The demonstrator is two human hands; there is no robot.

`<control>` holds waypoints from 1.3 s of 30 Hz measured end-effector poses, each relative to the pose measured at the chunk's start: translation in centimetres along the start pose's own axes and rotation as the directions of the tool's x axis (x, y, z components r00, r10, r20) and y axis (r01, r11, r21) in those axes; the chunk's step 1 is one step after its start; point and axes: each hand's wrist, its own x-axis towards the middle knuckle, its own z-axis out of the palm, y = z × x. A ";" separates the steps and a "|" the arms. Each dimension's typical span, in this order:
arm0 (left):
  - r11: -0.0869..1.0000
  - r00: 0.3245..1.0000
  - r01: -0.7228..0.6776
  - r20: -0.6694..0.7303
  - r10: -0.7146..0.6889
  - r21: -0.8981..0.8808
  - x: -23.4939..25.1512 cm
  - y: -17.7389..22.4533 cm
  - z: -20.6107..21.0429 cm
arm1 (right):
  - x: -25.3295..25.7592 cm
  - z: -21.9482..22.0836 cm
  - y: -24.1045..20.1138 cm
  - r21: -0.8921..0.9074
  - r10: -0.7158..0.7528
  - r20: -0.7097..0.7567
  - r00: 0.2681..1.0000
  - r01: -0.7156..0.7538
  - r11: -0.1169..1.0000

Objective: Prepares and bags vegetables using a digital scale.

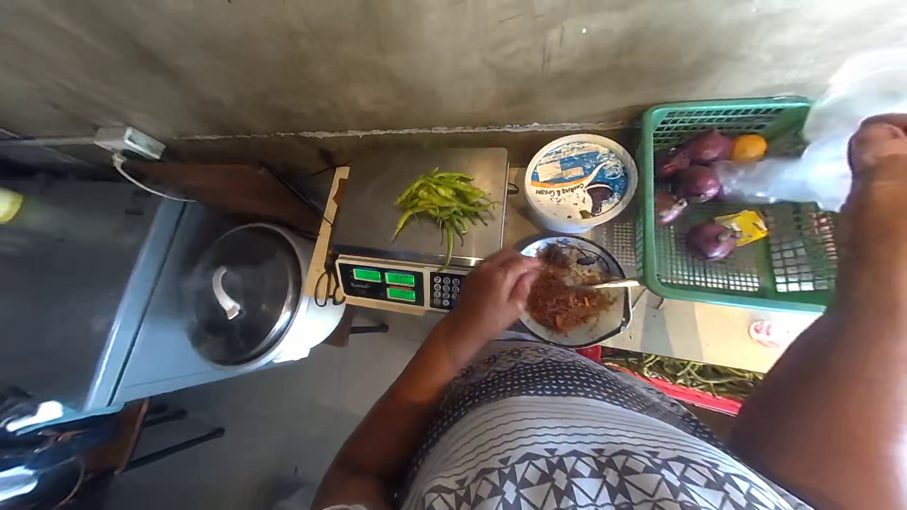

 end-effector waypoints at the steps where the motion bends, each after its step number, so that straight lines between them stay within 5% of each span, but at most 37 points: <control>1: 0.990 0.996 0.052 -0.072 -0.043 0.131 0.1 -0.6 -0.8 | -0.2 0.2 0.0 -0.004 -0.006 -0.025 1.000 0.006 1.000; 4: 0.857 0.950 0.311 -0.128 -0.284 0.411 0.6 -2.4 -3.7 | -0.9 0.8 1.3 -0.008 -0.087 -0.051 0.995 0.087 0.996; 7: 0.763 0.897 0.427 -0.116 -0.427 0.486 0.9 -4.7 -4.6 | -1.2 1.6 0.7 -0.035 -0.119 -0.037 0.992 0.117 0.992; 13: 0.714 0.919 0.384 -0.167 -0.357 0.586 1.7 -7.6 -7.0 | -1.8 2.5 -0.8 -0.108 -0.070 0.011 0.998 0.071 0.992; 17: 0.789 0.908 0.417 -0.158 -0.389 0.451 3.3 -7.8 -9.9 | -1.5 3.0 0.0 -0.083 -0.182 0.063 0.981 0.187 0.979; 21: 0.929 0.981 0.158 -0.159 -0.110 0.336 6.7 -7.5 -10.7 | -1.8 3.5 -0.2 -0.039 -0.217 0.070 0.974 0.220 0.975; 23: 0.915 0.997 0.048 -0.073 -0.020 0.402 9.1 -7.5 -10.3 | -2.2 3.6 -1.3 -0.013 -0.277 0.090 0.957 0.279 0.960; 26: 0.821 0.968 0.015 0.197 -0.154 0.570 12.3 -7.6 -9.4 | -2.9 4.2 -3.0 0.020 -0.359 0.139 0.923 0.360 0.933; 29: 0.737 0.930 -0.046 0.298 -0.215 0.675 13.9 -8.7 -8.6 | -3.7 5.0 -4.6 0.036 -0.352 0.191 0.916 0.352 0.935; 39: 0.975 0.993 0.045 0.098 -0.068 0.219 12.4 -11.1 -14.6 | -5.5 10.0 -6.1 0.085 -0.306 0.426 0.852 0.299 0.951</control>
